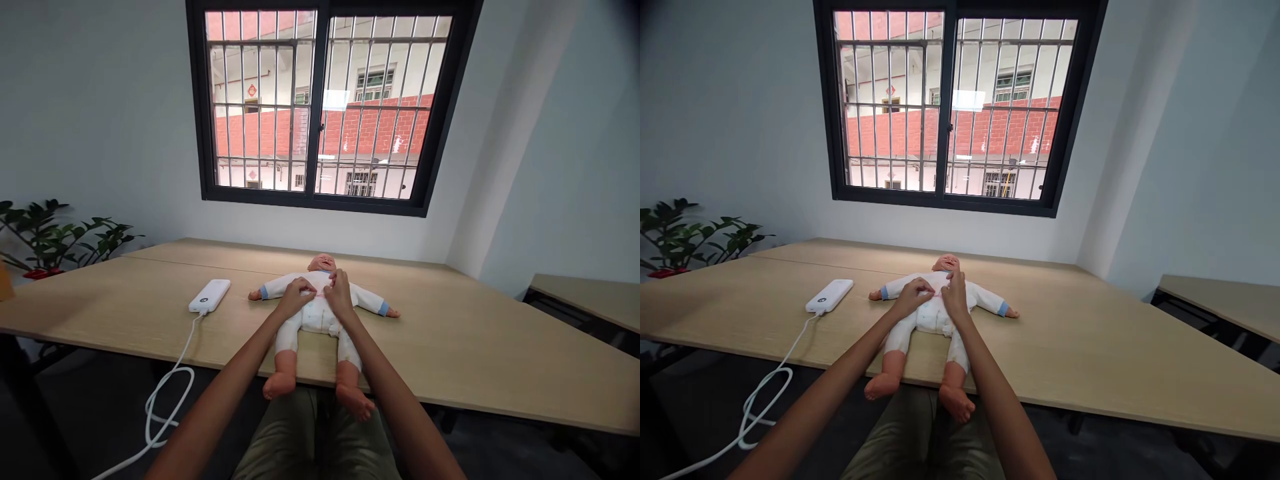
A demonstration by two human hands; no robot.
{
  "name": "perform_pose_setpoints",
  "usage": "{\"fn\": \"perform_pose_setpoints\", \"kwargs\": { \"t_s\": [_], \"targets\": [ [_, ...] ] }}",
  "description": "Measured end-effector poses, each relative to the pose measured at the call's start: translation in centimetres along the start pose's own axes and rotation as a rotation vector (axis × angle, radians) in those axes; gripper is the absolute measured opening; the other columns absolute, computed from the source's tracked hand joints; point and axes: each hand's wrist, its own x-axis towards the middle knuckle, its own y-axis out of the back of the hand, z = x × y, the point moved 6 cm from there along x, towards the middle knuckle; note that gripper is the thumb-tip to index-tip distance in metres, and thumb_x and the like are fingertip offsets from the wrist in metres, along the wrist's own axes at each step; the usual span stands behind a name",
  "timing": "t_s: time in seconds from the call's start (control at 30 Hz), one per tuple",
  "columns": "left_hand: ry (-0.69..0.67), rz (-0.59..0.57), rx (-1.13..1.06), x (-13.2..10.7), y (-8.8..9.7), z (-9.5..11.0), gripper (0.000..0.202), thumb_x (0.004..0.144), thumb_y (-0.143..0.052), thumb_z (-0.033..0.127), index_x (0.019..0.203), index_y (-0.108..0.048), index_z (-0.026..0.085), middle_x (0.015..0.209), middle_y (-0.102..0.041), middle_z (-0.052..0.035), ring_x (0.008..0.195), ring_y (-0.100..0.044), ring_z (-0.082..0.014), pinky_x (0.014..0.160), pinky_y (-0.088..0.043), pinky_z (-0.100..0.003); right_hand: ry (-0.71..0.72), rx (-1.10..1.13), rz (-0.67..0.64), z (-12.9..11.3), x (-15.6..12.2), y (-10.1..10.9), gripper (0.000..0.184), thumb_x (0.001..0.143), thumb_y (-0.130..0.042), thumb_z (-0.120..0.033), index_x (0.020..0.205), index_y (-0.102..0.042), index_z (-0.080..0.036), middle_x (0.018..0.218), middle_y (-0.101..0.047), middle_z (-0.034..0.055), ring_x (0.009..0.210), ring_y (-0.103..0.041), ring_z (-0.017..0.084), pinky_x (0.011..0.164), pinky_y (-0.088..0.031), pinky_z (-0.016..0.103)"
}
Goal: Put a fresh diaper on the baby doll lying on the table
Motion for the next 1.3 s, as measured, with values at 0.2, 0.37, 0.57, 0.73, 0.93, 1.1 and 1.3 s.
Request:
{"fn": "perform_pose_setpoints", "kwargs": {
  "t_s": [0.2, 0.37, 0.57, 0.73, 0.93, 1.1, 1.3],
  "targets": [
    [-0.03, 0.145, 0.091, -0.1, 1.1, 0.7, 0.013, 0.079, -0.056, 0.012, 0.083, -0.067, 0.017, 0.089, -0.062, -0.0055, 0.094, -0.055, -0.0191, 0.086, -0.042, -0.032, -0.154, 0.124, 0.387, -1.2, -0.5, 3.9, 0.029, 0.078, -0.046, -0.018, 0.065, -0.02, -0.021, 0.061, -0.021, -0.0046, 0.056, -0.023, 0.011, 0.056, -0.026, 0.025],
    [-0.022, 0.086, 0.123, -0.1, 0.8, 0.6, 0.012, 0.079, -0.059, 0.014, 0.085, -0.07, 0.018, 0.085, -0.061, -0.0045, 0.087, -0.055, -0.0179, 0.08, -0.043, -0.03, -0.187, 0.191, 0.347, -0.3, -0.5, 3.5, 0.039, 0.079, -0.047, -0.019, 0.059, -0.013, -0.02, 0.056, -0.014, -0.0044, 0.055, -0.017, 0.009, 0.055, -0.022, 0.025],
    [-0.013, -0.054, 0.131, 0.0, -0.3, 0.4, 0.015, 0.079, -0.061, 0.017, 0.084, -0.074, 0.019, 0.081, -0.062, -0.0041, 0.082, -0.054, -0.0173, 0.078, -0.041, -0.029, -0.204, 0.182, 0.294, 0.0, -0.5, 3.0, 0.039, 0.081, -0.047, -0.021, 0.058, -0.016, -0.02, 0.056, -0.016, -0.0047, 0.054, -0.02, 0.009, 0.055, -0.021, 0.025],
    [-0.011, 0.064, 0.169, -0.2, 0.5, 0.8, 0.012, 0.084, -0.057, 0.025, 0.087, -0.068, 0.02, 0.078, -0.054, -0.0007, 0.076, -0.05, -0.0136, 0.072, -0.037, -0.024, -0.2, 0.226, 0.325, 0.2, -0.4, 2.9, 0.044, 0.086, -0.047, -0.037, 0.059, -0.017, -0.021, 0.055, -0.015, -0.006, 0.053, -0.019, 0.008, 0.055, -0.019, 0.025],
    [0.11, 0.367, 0.268, -0.9, 2.6, -0.4, 0.038, 0.091, -0.043, 0.032, 0.057, -0.03, 0.019, 0.051, -0.023, 0.0047, 0.052, -0.019, -0.0111, 0.058, -0.014, -0.029, -0.156, 0.305, 0.347, 0.0, -0.3, 2.7, 0.047, 0.084, -0.044, -0.052, 0.061, -0.017, -0.021, 0.057, -0.015, -0.0063, 0.054, -0.019, 0.008, 0.054, -0.018, 0.025],
    [0.088, 0.345, 0.24, -0.9, 2.5, -0.2, 0.044, 0.093, -0.037, 0.045, 0.059, -0.024, 0.02, 0.051, -0.022, 0.0048, 0.052, -0.02, -0.0105, 0.057, -0.017, -0.028, -0.169, 0.31, 0.279, 0.3, -0.4, 2.1, 0.047, 0.083, -0.044, -0.054, 0.062, -0.016, -0.022, 0.057, -0.016, -0.0061, 0.053, -0.018, 0.008, 0.052, -0.017, 0.025],
    [0.078, 0.335, 0.192, -1.0, 2.4, 0.4, 0.044, 0.095, -0.03, 0.05, 0.063, -0.024, 0.021, 0.054, -0.024, 0.0047, 0.053, -0.026, -0.0109, 0.057, -0.021, -0.027, -0.18, 0.317, 0.234, 0.6, -0.3, 1.7, 0.044, 0.082, -0.044, -0.049, 0.062, -0.016, -0.021, 0.056, -0.016, -0.0057, 0.053, -0.019, 0.008, 0.052, -0.018, 0.024]
  ]
}}
